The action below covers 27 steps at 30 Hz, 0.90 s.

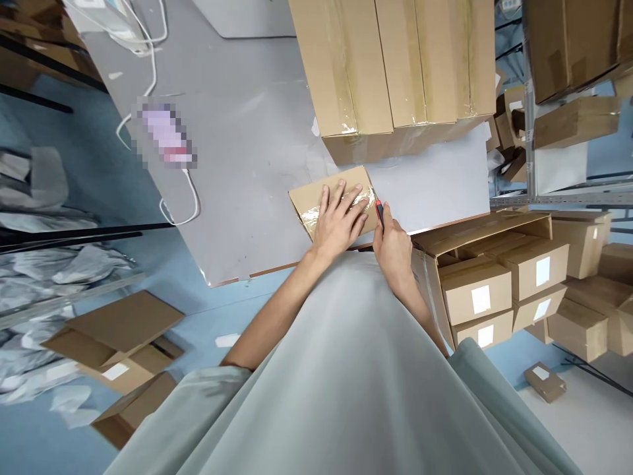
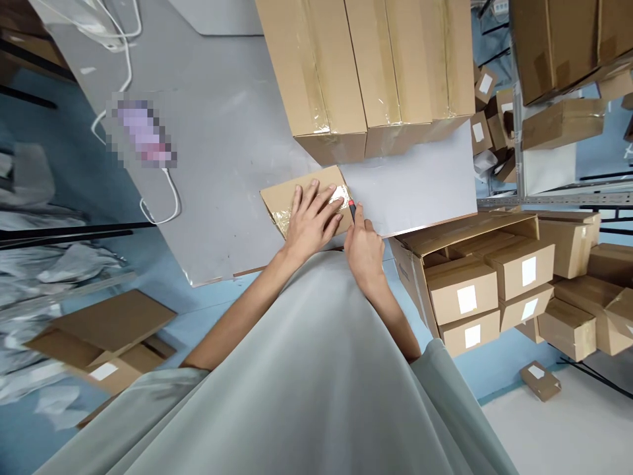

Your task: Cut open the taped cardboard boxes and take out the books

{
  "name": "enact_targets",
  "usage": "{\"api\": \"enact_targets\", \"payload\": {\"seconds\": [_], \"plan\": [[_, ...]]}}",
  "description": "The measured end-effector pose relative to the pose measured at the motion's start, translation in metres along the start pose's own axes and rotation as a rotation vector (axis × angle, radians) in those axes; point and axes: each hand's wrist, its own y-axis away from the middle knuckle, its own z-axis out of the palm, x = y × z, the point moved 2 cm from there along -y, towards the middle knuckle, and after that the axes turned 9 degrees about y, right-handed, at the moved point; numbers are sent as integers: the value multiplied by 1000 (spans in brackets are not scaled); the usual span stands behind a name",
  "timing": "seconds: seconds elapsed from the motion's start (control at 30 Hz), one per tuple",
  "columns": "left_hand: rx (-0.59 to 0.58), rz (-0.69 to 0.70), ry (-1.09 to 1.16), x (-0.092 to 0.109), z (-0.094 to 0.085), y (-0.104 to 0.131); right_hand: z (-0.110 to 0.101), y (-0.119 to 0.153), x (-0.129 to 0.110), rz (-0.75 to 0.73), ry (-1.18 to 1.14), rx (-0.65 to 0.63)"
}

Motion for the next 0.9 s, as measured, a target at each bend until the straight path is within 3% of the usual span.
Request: {"api": "enact_targets", "payload": {"seconds": [0.4,0.67,0.9], "plan": [[-14,-16,13,-2,2,0,-2,-10,1,-31,-40,13],[-18,-11,10,-2,2,0,-18,-21,-6,-43,-43,11],[9,23,-40,-8,7,-1,-31,-2,0,38,103,-128]]}}
